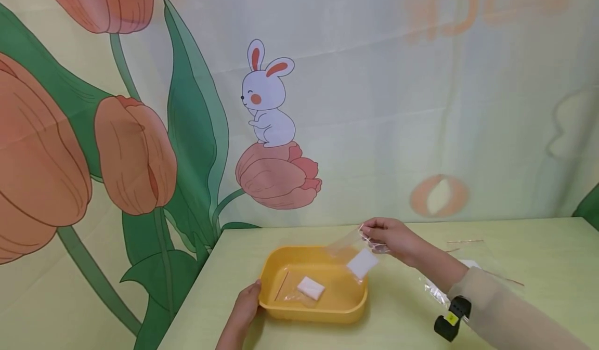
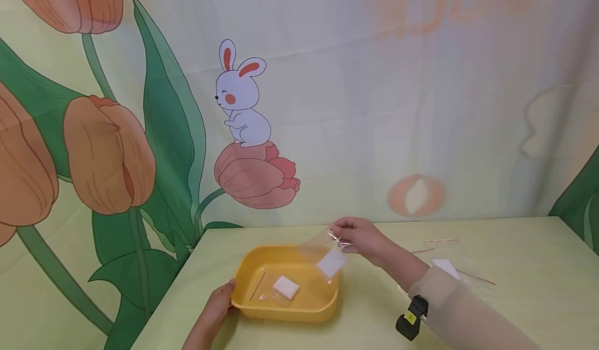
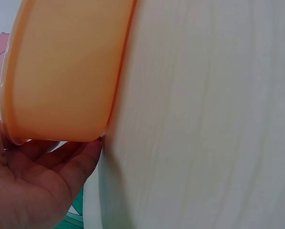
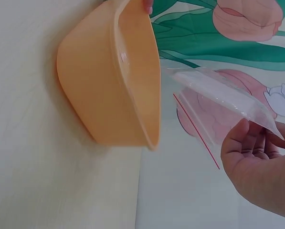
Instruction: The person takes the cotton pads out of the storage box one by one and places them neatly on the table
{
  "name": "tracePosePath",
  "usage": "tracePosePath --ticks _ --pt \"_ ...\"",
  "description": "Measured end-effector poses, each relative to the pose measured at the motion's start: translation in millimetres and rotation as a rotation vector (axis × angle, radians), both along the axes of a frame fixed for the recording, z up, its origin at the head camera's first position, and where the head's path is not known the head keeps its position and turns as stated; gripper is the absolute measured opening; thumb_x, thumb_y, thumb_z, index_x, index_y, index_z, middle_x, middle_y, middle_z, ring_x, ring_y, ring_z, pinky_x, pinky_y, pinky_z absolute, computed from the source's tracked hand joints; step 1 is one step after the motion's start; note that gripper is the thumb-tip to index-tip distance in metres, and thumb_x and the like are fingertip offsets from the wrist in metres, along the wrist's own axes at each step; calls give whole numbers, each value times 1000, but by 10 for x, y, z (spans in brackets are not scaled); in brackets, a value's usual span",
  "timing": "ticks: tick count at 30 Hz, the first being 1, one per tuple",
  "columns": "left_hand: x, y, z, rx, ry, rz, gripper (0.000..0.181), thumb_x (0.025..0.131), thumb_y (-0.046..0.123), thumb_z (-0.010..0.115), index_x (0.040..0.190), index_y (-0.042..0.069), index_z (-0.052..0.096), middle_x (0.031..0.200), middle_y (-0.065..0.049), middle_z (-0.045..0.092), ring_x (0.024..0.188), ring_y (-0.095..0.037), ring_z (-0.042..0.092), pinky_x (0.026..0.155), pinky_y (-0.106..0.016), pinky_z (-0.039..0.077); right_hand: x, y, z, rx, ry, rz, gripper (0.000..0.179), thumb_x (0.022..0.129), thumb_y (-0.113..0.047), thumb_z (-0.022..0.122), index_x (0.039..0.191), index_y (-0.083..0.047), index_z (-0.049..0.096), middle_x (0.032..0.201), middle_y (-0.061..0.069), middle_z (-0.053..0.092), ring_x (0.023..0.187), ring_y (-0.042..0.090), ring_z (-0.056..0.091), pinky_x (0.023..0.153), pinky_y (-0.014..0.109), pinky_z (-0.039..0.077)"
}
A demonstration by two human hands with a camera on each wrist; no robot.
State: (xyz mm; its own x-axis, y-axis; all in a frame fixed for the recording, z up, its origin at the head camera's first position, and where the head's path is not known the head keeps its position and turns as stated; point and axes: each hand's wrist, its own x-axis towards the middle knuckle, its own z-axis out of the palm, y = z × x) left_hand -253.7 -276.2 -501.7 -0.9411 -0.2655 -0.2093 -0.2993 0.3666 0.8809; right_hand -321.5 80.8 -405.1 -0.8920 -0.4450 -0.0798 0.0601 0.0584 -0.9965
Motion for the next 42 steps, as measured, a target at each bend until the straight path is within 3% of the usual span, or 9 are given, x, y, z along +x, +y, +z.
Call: tracePosePath --ticks 11,19,23,34,39,42 --pt "-1 -10 -3 6 0 -12 55 112 25 29 143 -18 45 130 -31 64 110 -27 66 106 -50 52 9 433 12 -37 -16 -8 12 107 -14 51 104 -13 63 85 -11 61 70 1 51 68 13 52" --pt "-6 14 8 13 -7 -7 56 112 26 28 145 -18 41 140 -34 57 124 -37 61 113 -55 47 59 731 -70 -52 -2 3 12 108 -18 51 103 -16 62 84 -14 60 62 -1 43 64 14 47" --pt "8 16 17 12 9 -17 56 112 25 28 144 -19 41 139 -35 57 124 -37 61 112 -55 47 95 854 -94 -61 -7 -16 13 108 -20 52 103 -17 64 85 -14 62 61 -1 44 63 14 46" --pt "-1 -10 -18 26 26 -40 57 113 26 29 142 -20 43 137 -35 58 120 -35 63 108 -52 51 149 1184 -170 -129 -63 -72 19 108 -20 51 99 -25 67 91 -16 65 77 0 59 72 16 55" --pt "-32 -56 -82 42 45 -53 63 112 35 35 141 -20 45 129 -31 65 106 -22 69 100 -42 58 207 1337 -242 -164 -88 -109 21 108 -19 50 100 -26 68 91 -14 65 79 1 59 71 15 55" --pt "-34 -56 -81 38 44 -53 64 111 35 35 142 -20 44 131 -32 64 110 -24 68 104 -45 56 235 1418 -290 -181 -95 -119 22 108 -19 51 99 -27 70 91 -15 66 81 1 60 71 16 56"
